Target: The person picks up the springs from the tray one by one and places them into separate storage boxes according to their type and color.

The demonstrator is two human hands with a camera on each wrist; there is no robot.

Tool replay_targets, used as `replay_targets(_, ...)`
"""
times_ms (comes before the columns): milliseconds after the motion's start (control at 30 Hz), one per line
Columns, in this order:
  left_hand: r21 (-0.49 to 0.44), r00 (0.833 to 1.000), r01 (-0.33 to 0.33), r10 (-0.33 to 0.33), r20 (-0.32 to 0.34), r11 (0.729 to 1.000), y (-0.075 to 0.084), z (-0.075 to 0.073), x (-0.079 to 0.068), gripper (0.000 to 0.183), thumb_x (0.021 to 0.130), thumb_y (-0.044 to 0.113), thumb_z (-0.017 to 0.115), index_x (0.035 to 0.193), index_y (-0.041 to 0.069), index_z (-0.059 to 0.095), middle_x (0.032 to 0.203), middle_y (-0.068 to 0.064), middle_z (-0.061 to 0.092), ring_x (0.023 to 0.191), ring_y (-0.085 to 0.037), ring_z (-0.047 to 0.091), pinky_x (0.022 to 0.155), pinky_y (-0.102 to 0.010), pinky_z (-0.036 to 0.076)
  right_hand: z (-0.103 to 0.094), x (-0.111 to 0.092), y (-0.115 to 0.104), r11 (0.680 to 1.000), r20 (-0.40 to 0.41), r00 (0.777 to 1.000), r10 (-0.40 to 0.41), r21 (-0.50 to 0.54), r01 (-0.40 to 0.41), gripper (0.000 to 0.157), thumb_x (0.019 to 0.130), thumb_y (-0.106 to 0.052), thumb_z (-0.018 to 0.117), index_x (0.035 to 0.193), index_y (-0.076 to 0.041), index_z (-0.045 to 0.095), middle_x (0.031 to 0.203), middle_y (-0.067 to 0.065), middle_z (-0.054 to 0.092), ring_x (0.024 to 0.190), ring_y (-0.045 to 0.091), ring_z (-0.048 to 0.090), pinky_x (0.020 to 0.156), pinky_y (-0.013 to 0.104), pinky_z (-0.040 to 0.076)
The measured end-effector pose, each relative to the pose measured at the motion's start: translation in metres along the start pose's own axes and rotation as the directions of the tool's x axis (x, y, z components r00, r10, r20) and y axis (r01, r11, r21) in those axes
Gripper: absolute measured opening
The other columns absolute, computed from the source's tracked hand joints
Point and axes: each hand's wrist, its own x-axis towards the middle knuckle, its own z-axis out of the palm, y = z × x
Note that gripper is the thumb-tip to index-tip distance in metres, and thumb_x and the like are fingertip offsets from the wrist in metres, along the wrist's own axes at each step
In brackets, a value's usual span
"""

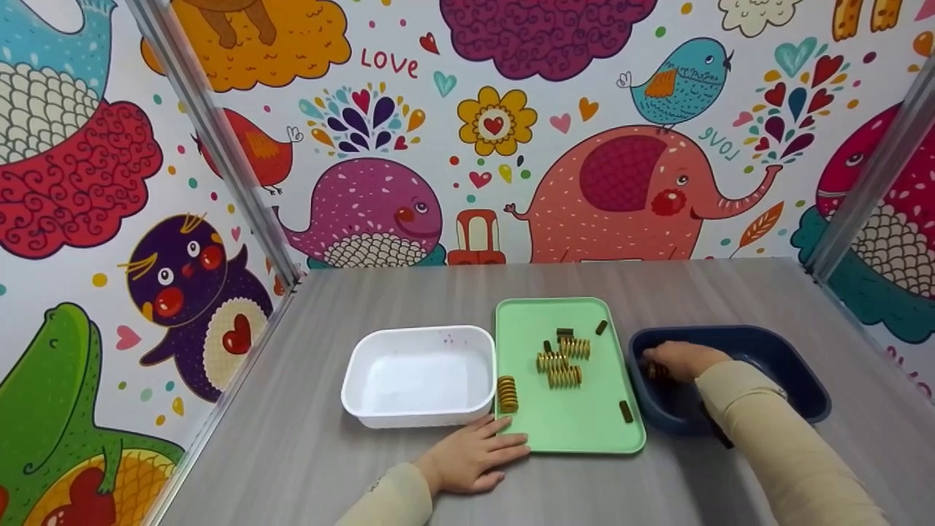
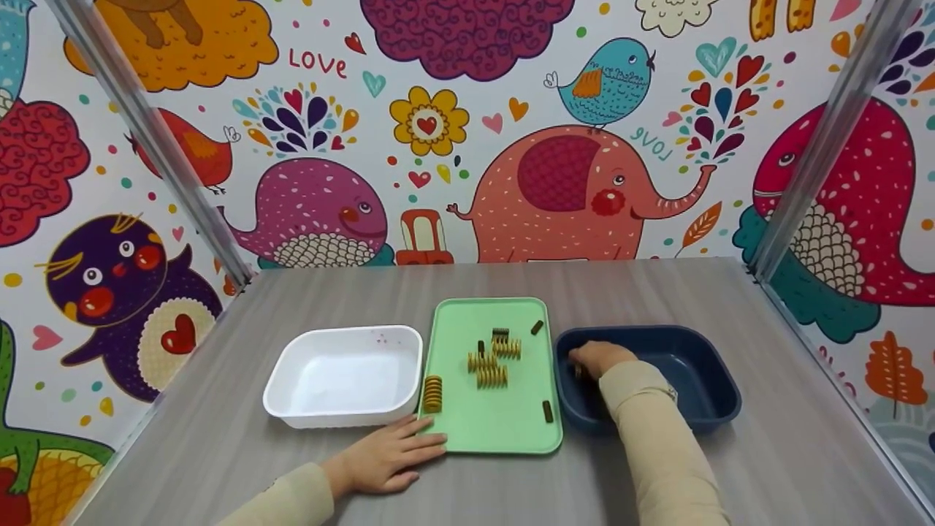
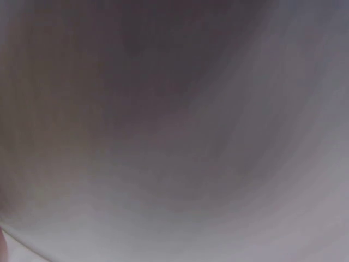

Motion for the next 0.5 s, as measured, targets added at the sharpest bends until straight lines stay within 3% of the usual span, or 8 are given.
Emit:
replay_targets(100,-0.008,1.0,-0.001,0.001,-0.011,1.0,0.0,0.001,0.0,0.051,0.094,0.041,0.038,0.141,0.021,0.037,0.142,0.005,0.041,0.132,-0.026,0.034,0.106,-0.038,0.029,-0.002,-0.002,0.001,0.989,-0.018,0.996,-0.09,-0.121,0.087,0.015,0.083,0.004,0.049,0.089,-0.009,0.055,0.073,0.001,0.05,0.066,0.016,0.047,0.063,0.034,0.042)
replay_targets(233,-0.006,1.0,-0.008,0.007,-0.03,1.0,0.0,0.004,0.0,0.051,0.093,0.041,0.038,0.14,0.021,0.038,0.141,0.005,0.042,0.132,-0.026,0.035,0.105,-0.039,0.03,-0.005,-0.004,0.001,0.974,-0.017,0.995,-0.101,-0.208,0.095,0.028,0.077,0.011,0.052,0.098,-0.007,0.057,0.079,0.005,0.054,0.071,0.021,0.05,0.068,0.041,0.048)
replay_targets(333,0.004,0.999,-0.007,0.007,-0.038,1.0,0.0,0.004,0.0,0.051,0.094,0.041,0.038,0.14,0.021,0.038,0.141,0.005,0.042,0.132,-0.026,0.035,0.105,-0.038,0.03,-0.007,-0.004,0.001,0.968,-0.011,0.997,-0.08,-0.239,0.075,0.032,0.077,0.011,0.056,0.105,-0.006,0.058,0.086,0.009,0.058,0.077,0.024,0.053,0.076,0.048,0.049)
replay_targets(500,-0.002,0.999,-0.003,0.003,-0.046,1.0,0.0,0.003,-0.001,0.05,0.094,0.041,0.037,0.139,0.021,0.04,0.14,0.005,0.043,0.131,-0.026,0.037,0.104,-0.038,0.031,-0.02,-0.003,-0.01,0.978,-0.01,1.0,-0.014,-0.206,0.012,0.037,0.079,0.006,0.06,0.115,-0.001,0.057,0.102,0.018,0.06,0.09,0.031,0.056,0.086,0.052,0.045)
